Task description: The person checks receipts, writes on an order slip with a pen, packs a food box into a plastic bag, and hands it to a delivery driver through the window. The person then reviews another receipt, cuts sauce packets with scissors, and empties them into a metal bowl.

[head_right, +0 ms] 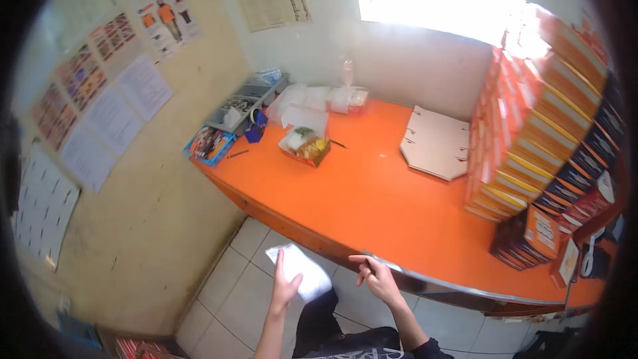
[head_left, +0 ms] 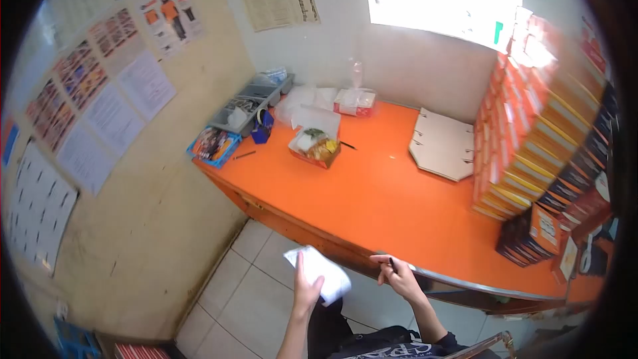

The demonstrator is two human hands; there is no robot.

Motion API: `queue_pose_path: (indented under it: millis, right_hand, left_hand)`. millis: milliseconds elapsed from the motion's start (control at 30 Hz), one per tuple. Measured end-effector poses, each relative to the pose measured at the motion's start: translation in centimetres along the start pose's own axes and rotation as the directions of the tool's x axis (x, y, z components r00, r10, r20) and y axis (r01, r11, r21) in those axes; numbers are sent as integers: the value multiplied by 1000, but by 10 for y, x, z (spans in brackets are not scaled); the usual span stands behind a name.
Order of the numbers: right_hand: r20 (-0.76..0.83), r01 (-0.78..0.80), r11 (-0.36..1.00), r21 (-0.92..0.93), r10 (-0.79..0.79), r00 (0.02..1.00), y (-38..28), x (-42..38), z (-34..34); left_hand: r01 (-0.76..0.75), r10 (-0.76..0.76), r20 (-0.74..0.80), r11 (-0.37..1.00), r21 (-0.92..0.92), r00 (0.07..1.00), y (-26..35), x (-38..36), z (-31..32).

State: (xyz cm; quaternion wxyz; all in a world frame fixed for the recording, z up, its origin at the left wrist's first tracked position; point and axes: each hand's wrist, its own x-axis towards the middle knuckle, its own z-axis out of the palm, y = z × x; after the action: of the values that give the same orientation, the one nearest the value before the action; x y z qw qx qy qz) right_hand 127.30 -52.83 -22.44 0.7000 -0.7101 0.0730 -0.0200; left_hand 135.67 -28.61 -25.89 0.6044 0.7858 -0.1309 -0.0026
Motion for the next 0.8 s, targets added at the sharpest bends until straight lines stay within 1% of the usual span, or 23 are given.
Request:
queue_pose_path:
  millis: [33,67,100,133,167,200,233,267,300,333,367,400,433,467,500,533,567,633,667,700,733,767,800]
  right_hand:
    - [-15,-29,1000,5,29,999,9,45,18]
    - [-75,-182,974,135,193,978,14,86,32]
    - [-117,-327,908,263,366,923,13,119,43]
    - [-72,-340,855,392,397,915,6,154,58]
    - [-84,-370,838,401,436,896,-3,184,73]
    - [-51,-363,835,414,419,906,-17,197,83]
    - [-30,-350,842,411,396,918,-27,226,90]
    - [-171,-277,846,455,389,905,-25,251,103]
    - [-190,-297,841,452,416,889,-22,274,113]
    - [-372,-70,884,462,264,890,-16,296,126]
    - [-534,157,893,423,106,839,-8,318,137]
    - [-421,102,868,485,130,898,-2,334,144]
    - [-409,57,866,497,176,895,8,348,161]
    - [-197,-102,848,520,236,952,16,364,175]
    - [24,-259,821,510,287,958,21,380,187]
    - [23,-285,805,519,321,947,24,396,205]
    - [48,-335,793,510,363,931,20,415,224]
    - [-227,-62,838,542,217,949,14,464,255]
    - [-204,-98,833,544,245,948,26,485,260]
    - [-312,69,941,332,40,949,42,505,265]
    - [-366,226,971,84,-180,913,59,515,269]
    - [-366,186,979,80,-145,919,70,514,269]
    - [-283,222,974,-54,-228,932,77,512,264]
  left_hand:
    - [9,-8,-36,999,39,999,-36,67,-5]
    - [-29,57,-104,968,251,993,-66,127,-8]
    - [53,-46,-50,989,138,998,-77,183,-18]
    - [60,-55,-46,992,113,997,-81,234,-27]
    - [-68,79,-33,960,271,996,-85,273,-39]
    - [30,-32,18,994,105,999,-56,294,-50]
    - [46,-50,36,995,86,998,-48,322,-62]
    - [-22,9,216,998,58,976,-48,351,-77]
    - [-81,67,389,997,20,919,-56,372,-87]
    - [-48,40,406,999,11,913,-73,392,-92]
    - [-98,33,358,981,165,933,-95,411,-97]
    - [-131,26,309,936,327,951,-118,425,-106]
    - [-89,-23,314,937,337,949,-142,434,-121]
    - [-132,-1,271,871,473,962,-163,443,-132]
    - [-168,30,235,784,597,972,-181,452,-140]
    - [-172,-23,256,682,711,966,-186,457,-150]
    - [-128,-72,243,689,713,967,-183,462,-159]
    - [-207,-137,398,677,707,907,-172,472,-173]
    - [-176,-171,385,678,714,907,-173,474,-176]
    - [-159,-194,398,698,698,897,-178,476,-177]
    - [-144,-216,419,723,676,882,-183,475,-176]
    - [-123,-247,429,733,669,869,-187,473,-177]
    - [-128,-224,425,743,657,877,-191,474,-177]
